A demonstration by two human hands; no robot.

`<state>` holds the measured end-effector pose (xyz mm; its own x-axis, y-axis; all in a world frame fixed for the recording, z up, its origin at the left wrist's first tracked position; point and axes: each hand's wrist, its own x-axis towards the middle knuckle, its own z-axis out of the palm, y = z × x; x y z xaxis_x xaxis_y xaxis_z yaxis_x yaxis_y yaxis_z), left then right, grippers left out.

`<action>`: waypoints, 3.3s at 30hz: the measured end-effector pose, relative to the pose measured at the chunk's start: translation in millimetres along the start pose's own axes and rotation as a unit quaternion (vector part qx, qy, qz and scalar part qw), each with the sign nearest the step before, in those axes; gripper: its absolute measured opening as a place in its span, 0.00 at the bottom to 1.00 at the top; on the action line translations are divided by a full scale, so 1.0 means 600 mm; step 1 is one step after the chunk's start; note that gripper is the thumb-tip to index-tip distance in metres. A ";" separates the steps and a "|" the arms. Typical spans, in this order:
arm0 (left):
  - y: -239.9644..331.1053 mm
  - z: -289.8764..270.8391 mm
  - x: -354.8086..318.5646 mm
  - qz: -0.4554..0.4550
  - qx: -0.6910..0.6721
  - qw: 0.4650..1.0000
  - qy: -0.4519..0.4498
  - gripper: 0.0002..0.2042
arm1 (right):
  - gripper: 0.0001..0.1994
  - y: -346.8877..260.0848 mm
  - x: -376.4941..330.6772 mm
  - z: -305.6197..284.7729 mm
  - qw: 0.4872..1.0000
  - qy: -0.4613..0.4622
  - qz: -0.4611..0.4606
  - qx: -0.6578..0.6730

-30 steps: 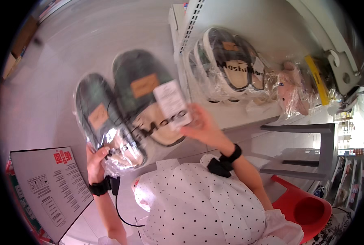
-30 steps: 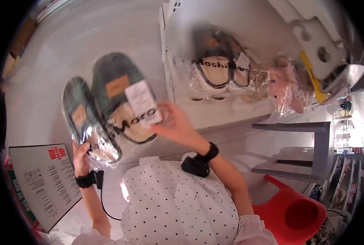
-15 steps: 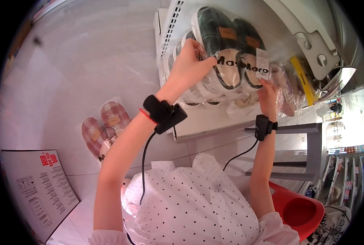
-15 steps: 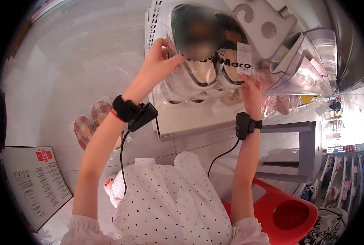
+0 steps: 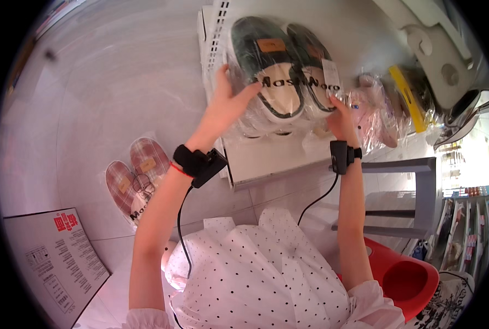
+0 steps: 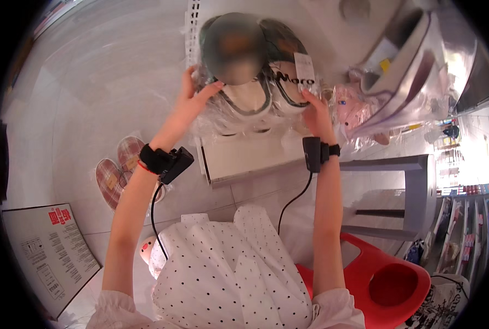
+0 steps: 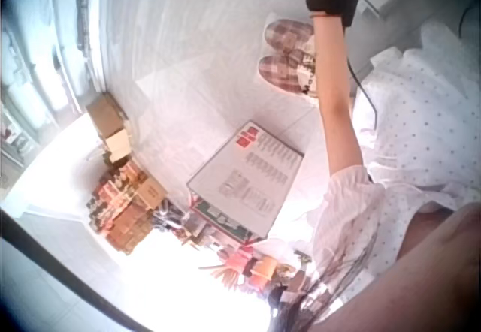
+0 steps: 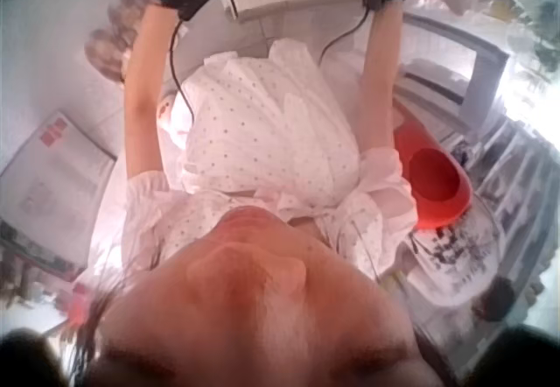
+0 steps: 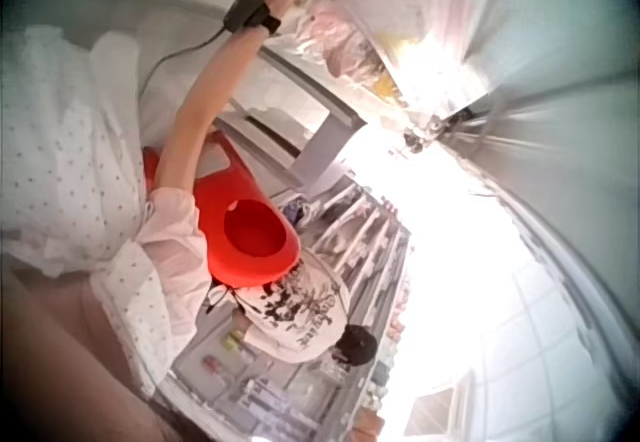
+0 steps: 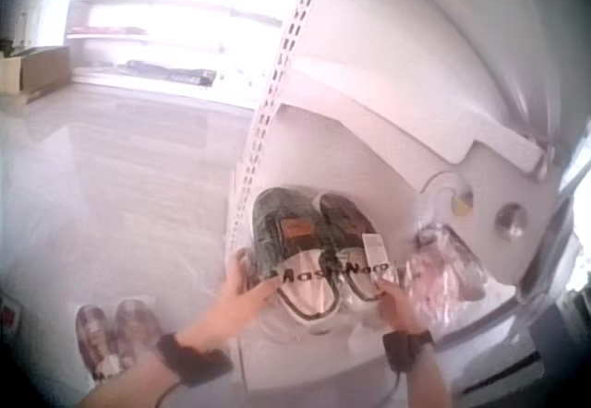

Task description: The person takes blue packages from a red cardboard box and places them onto a shelf. They then pick up a pair of slippers from a lower shelf, examine them, and place them back. Finally, the person walks through the store and adjusts the head-mounted camera.

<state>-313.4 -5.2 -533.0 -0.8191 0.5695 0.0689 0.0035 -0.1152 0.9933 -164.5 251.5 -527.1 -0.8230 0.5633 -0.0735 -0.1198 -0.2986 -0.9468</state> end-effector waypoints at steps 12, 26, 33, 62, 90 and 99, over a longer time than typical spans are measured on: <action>0.053 -0.052 -0.029 -0.043 0.043 0.998 -0.017 0.34 | 0.21 -0.006 -0.030 0.015 0.919 0.214 -0.185 -0.274; -0.202 -0.543 -0.399 -0.234 0.617 0.712 0.242 0.34 | 0.07 0.258 -0.214 0.387 0.850 -0.325 -0.186 -0.370; -0.209 -0.444 -0.462 -0.361 0.102 0.883 0.283 0.25 | 0.25 0.489 -0.198 0.361 0.804 -0.295 0.092 -0.508; 0.074 -0.254 -0.300 -0.032 -0.069 0.996 0.040 0.47 | 0.22 0.042 -0.284 0.242 0.977 -0.071 -0.179 -0.095; 0.132 0.001 -0.022 0.017 0.097 0.995 0.031 0.25 | 0.15 -0.028 -0.033 0.055 0.889 0.158 -0.302 -0.305; 0.139 -0.012 -0.046 -0.043 0.057 0.997 -0.023 0.31 | 0.16 -0.024 -0.042 0.028 0.884 0.201 -0.312 -0.283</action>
<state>-294.5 -36.2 -452.7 -0.7923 0.6099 -0.0150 0.0016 0.0267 0.9996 -151.4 228.9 -506.2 -0.4175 0.7444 0.5212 -0.0908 0.5365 -0.8390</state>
